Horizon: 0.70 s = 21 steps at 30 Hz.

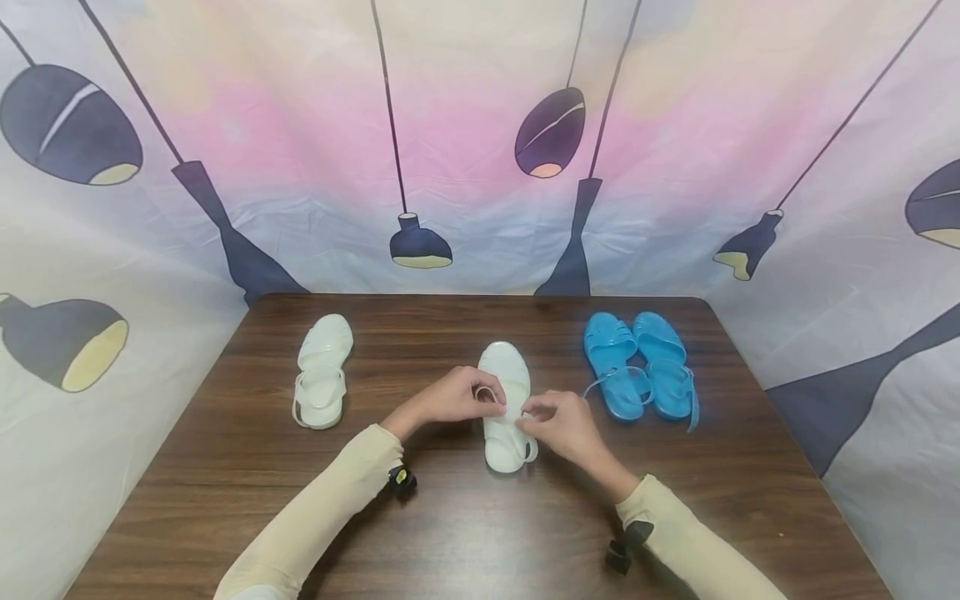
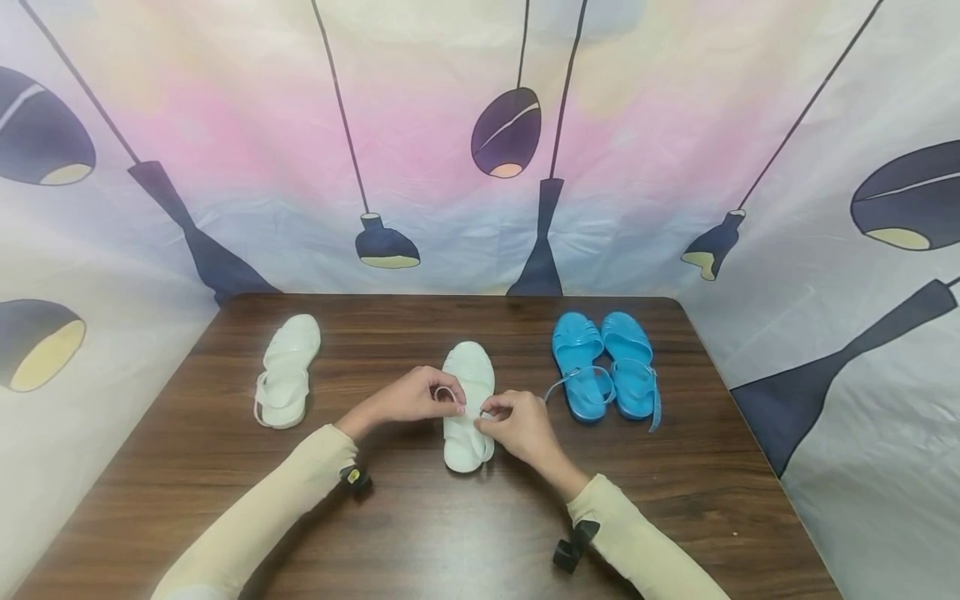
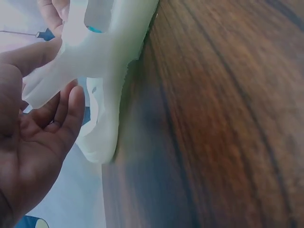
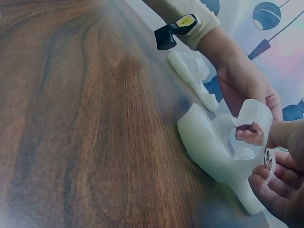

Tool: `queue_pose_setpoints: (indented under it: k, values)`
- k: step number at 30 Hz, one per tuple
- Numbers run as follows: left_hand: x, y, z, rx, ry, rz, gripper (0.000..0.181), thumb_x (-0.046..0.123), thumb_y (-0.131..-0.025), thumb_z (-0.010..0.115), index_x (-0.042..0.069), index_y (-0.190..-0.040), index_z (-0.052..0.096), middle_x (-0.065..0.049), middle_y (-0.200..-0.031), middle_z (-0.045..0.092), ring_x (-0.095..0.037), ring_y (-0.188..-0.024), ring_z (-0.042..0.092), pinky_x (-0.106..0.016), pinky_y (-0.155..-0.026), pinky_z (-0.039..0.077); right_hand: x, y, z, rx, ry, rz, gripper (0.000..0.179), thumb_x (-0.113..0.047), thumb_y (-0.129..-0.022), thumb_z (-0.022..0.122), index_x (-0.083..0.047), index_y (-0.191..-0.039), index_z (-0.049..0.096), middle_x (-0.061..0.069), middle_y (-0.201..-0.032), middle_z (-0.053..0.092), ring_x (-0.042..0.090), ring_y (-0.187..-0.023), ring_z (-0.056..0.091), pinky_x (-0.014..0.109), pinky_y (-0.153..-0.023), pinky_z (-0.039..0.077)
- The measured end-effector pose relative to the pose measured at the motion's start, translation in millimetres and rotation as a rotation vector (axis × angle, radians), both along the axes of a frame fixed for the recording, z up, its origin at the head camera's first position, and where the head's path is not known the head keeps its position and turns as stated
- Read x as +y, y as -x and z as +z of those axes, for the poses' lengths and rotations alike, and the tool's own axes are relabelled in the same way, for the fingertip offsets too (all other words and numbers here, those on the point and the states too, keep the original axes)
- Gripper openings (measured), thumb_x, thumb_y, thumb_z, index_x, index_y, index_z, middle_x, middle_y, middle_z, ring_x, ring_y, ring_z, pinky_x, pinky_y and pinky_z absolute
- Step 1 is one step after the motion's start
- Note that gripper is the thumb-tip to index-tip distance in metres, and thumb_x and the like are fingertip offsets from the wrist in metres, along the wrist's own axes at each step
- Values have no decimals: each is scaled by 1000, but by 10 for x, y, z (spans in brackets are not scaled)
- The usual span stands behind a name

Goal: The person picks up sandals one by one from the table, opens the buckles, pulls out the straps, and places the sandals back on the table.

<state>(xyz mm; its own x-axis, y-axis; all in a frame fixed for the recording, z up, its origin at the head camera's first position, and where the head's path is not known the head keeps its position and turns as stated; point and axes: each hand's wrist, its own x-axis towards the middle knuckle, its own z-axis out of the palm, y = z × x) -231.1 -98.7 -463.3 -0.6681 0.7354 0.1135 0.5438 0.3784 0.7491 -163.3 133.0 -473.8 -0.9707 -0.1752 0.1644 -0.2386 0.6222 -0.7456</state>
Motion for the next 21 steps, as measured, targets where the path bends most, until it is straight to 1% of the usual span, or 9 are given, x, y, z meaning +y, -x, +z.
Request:
queue_pose_setpoints:
  k: [6, 10, 14, 17, 21]
  values:
    - [94, 0, 32, -16, 28, -6, 6, 24, -91, 78, 19, -91, 78, 12, -83, 71, -5, -79, 64, -24, -74, 55, -4, 0, 7, 43, 6, 13, 13, -15, -77, 89, -17, -87, 81, -7, -78, 71, 8, -72, 65, 25, -64, 55]
    - [136, 1, 28, -36, 27, -17, 7, 26, -89, 81, 20, -93, 80, 13, -84, 73, -5, -79, 65, -25, -74, 55, -1, 0, -1, 54, 10, 23, 13, -15, -77, 89, -19, -85, 81, -8, -78, 72, 7, -73, 65, 24, -64, 55]
    - [147, 1, 1, -48, 22, -19, 7, 26, -89, 82, 20, -93, 81, 14, -84, 74, -5, -78, 65, -24, -72, 55, 6, 0, -21, 62, 11, 19, 12, -15, -77, 89, -20, -85, 81, -8, -79, 72, 7, -73, 65, 25, -64, 54]
    - [140, 4, -21, -36, 34, -16, 7, 26, -89, 82, 20, -92, 82, 15, -83, 74, -4, -77, 65, -24, -71, 55, 14, 0, -32, 72, 3, 14, 12, -16, -77, 89, -21, -84, 81, -8, -79, 72, 8, -74, 64, 27, -67, 54]
    - [104, 2, -44, -18, 43, -9, 6, 24, -88, 82, 19, -92, 82, 15, -83, 74, -3, -76, 65, -23, -71, 56, 31, 0, -37, 52, 0, 3, 12, -18, -77, 89, -22, -84, 80, -8, -80, 73, 9, -76, 65, 30, -70, 55]
